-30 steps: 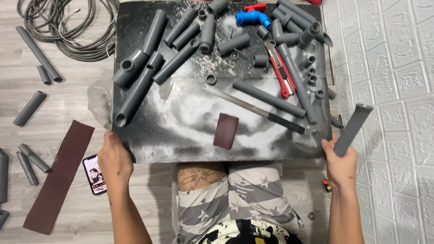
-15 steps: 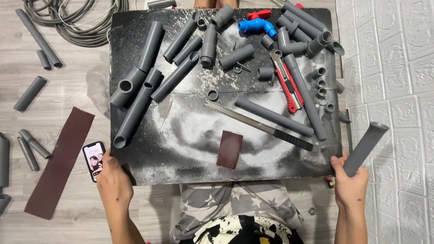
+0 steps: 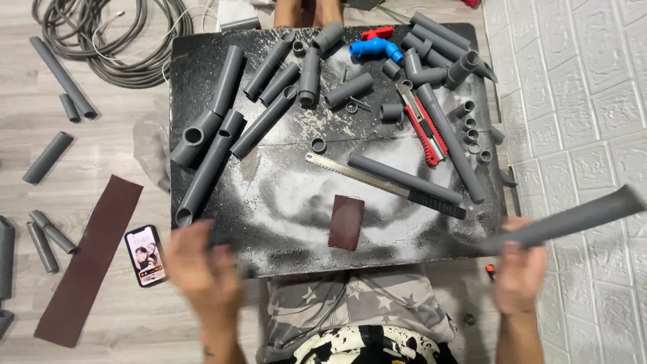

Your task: The person is manually sanding the rough edges of several PVC pipe pieces using a small sheet of sandpaper while sitting on the floor.

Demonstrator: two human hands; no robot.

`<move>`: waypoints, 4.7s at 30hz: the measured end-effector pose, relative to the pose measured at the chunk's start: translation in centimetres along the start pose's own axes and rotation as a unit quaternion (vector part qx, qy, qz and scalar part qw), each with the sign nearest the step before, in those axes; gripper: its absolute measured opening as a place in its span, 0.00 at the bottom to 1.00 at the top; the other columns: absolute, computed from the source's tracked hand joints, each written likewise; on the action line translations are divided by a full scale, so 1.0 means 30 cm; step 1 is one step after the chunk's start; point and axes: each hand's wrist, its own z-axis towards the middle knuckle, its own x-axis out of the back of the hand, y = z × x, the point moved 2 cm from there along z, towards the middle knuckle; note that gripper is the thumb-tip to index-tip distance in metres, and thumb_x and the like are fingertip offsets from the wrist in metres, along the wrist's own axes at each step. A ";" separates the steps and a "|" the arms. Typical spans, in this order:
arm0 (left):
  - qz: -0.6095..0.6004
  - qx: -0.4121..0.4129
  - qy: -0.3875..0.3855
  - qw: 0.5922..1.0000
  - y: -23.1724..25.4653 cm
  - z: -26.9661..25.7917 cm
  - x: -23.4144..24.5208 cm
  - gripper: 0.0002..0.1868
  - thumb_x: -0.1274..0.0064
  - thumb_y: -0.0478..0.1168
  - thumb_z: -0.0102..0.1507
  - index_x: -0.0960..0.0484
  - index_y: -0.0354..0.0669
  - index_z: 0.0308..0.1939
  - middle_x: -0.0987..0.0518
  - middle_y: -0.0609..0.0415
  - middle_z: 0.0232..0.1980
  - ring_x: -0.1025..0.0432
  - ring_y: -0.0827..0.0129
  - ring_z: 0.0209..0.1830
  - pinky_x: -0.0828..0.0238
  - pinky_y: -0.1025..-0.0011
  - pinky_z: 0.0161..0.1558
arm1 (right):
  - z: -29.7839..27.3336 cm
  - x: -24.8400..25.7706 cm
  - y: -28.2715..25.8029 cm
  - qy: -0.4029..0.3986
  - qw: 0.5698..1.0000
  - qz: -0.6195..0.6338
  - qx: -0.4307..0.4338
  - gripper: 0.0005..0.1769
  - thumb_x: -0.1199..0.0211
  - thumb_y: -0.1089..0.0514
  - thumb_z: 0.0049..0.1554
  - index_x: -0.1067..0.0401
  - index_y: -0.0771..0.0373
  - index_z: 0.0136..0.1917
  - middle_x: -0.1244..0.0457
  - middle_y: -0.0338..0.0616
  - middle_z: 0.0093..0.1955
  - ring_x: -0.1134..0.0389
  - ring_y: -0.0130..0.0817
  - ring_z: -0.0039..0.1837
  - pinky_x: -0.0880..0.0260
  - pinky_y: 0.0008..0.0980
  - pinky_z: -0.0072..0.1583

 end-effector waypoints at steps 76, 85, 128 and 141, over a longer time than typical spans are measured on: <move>0.062 -0.122 -0.219 0.966 0.309 -0.021 -0.293 0.38 0.59 0.59 0.60 0.36 0.55 0.74 0.46 0.42 0.80 0.54 0.45 0.80 0.65 0.37 0.70 | 0.100 -0.576 -0.343 -0.254 0.935 -0.143 0.204 0.12 0.35 0.54 0.56 0.29 0.54 0.54 0.31 0.33 0.56 0.39 0.41 0.61 0.45 0.48 0.60; 0.068 -0.130 -0.243 0.959 0.294 -0.031 -0.305 0.35 0.67 0.59 0.66 0.41 0.55 0.77 0.53 0.44 0.83 0.60 0.47 0.82 0.72 0.38 0.72 | 0.073 -0.576 -0.366 -0.265 0.929 -0.131 0.223 0.13 0.36 0.55 0.58 0.33 0.54 0.56 0.34 0.32 0.57 0.39 0.41 0.60 0.46 0.46 0.61; 0.091 -0.137 -0.259 0.952 0.288 -0.040 -0.310 0.37 0.70 0.61 0.68 0.46 0.54 0.79 0.54 0.44 0.83 0.62 0.48 0.82 0.73 0.38 0.74 | 0.039 -0.542 -0.378 -0.271 0.920 -0.170 0.226 0.15 0.37 0.52 0.58 0.31 0.55 0.57 0.33 0.35 0.56 0.39 0.44 0.63 0.47 0.48 0.61; 0.062 -0.129 -0.275 0.951 0.294 -0.024 -0.298 0.36 0.65 0.58 0.66 0.44 0.53 0.78 0.53 0.43 0.83 0.59 0.46 0.81 0.70 0.36 0.73 | 0.089 -0.535 -0.342 -0.227 0.942 -0.140 0.203 0.23 0.27 0.56 0.52 0.31 0.52 0.59 0.33 0.34 0.58 0.39 0.38 0.66 0.47 0.45 0.65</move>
